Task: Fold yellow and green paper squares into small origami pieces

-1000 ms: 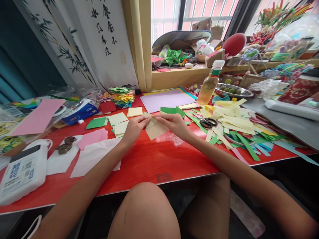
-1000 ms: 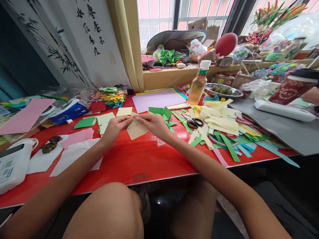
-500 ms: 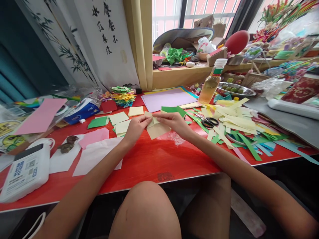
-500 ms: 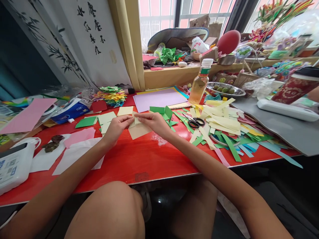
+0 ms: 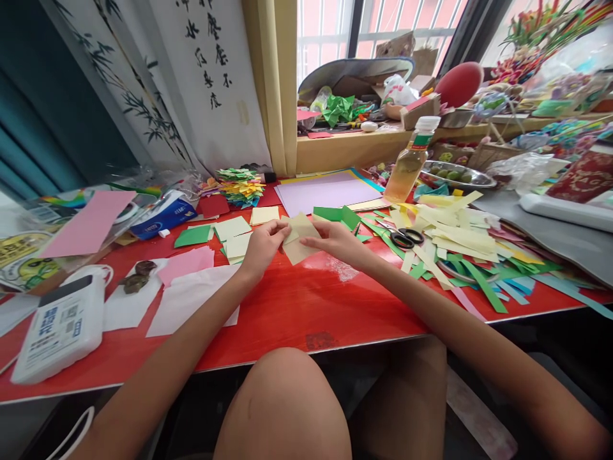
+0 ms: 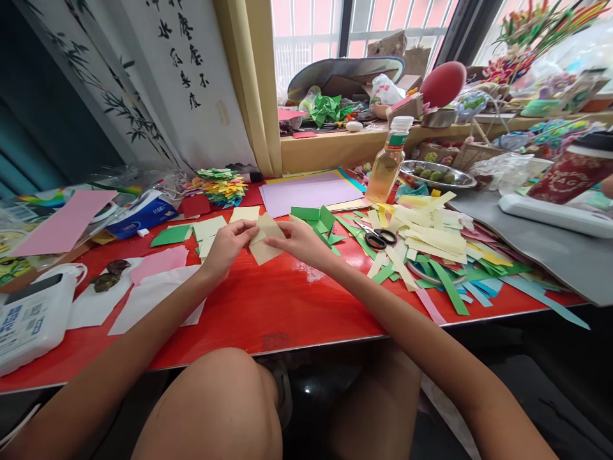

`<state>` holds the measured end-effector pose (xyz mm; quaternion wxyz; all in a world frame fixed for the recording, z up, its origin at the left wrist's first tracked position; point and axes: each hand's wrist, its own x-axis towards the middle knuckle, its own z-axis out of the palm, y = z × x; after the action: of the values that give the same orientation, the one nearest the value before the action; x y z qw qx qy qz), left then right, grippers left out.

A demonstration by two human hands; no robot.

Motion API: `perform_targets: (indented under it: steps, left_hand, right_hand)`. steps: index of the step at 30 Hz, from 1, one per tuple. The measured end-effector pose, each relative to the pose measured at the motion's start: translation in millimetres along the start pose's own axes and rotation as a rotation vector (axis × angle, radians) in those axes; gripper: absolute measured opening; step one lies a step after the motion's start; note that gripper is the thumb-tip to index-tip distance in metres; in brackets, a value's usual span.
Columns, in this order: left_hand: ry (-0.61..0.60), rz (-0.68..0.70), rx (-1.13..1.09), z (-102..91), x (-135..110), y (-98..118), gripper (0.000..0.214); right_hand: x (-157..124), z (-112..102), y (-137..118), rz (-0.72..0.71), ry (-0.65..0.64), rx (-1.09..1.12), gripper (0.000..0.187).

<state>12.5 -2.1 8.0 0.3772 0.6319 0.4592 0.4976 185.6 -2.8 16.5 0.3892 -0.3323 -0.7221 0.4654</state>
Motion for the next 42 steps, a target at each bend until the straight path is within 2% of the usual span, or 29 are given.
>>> perform_targets:
  steps: [4,6,10,12,16,19,21,24,26,28,31,35,38,42]
  left_hand:
    - [0.0,-0.103,-0.23,0.2,1,2,0.015]
    - [0.013,-0.163,-0.33,0.7,1,2,0.016]
    - [0.044,-0.225,-0.413,4.7,-3,2,0.017]
    - [0.034,-0.215,-0.386,7.6,-5,0,0.017]
    - [-0.013,-0.063,-0.182,9.2,-7,2,0.017]
    - [-0.036,0.157,-0.031,3.0,-6,9,0.031]
    - [-0.129,0.271,0.093,-3.1,-7,15,0.036]
    - [-0.323,0.373,0.344,-9.2,-8,20,0.027]
    - [-0.358,0.43,0.47,-9.4,-8,19,0.026]
    - [-0.334,0.481,0.54,-7.6,-9,15,0.025]
    - [-0.317,0.517,0.569,-4.7,-9,11,0.021]
    - [-0.251,0.464,0.548,-5.3,-10,11,0.023]
    - [-0.19,0.393,0.456,-8.4,-10,15,0.024]
    - [-0.19,0.367,0.324,-11.3,-9,20,0.015]
  right_hand:
    - [5,-3,8,0.095,0.165,0.27,0.024]
    - [5,-2,10,0.116,0.196,0.403,0.028]
    - [4,6,13,0.147,0.083,0.406,0.029]
    - [4,10,16,0.175,0.084,0.387,0.025]
    - [6,2,17,0.233,0.216,0.469,0.011]
    - [8,-12,14,0.28,0.143,0.478,0.007]
    - [8,-18,11,0.316,0.084,0.476,0.01]
    - [9,-22,8,0.322,0.112,0.532,0.013]
    - [9,-21,6,0.291,0.146,0.56,0.013]
    - [8,-19,5,0.24,0.147,0.539,0.014]
    - [6,-16,4,0.184,0.121,0.442,0.015]
    - [5,-15,2,0.172,0.113,0.369,0.014]
    - [4,-15,2,0.152,0.075,0.385,0.016]
    - [3,-16,-1,0.179,0.048,0.352,0.019]
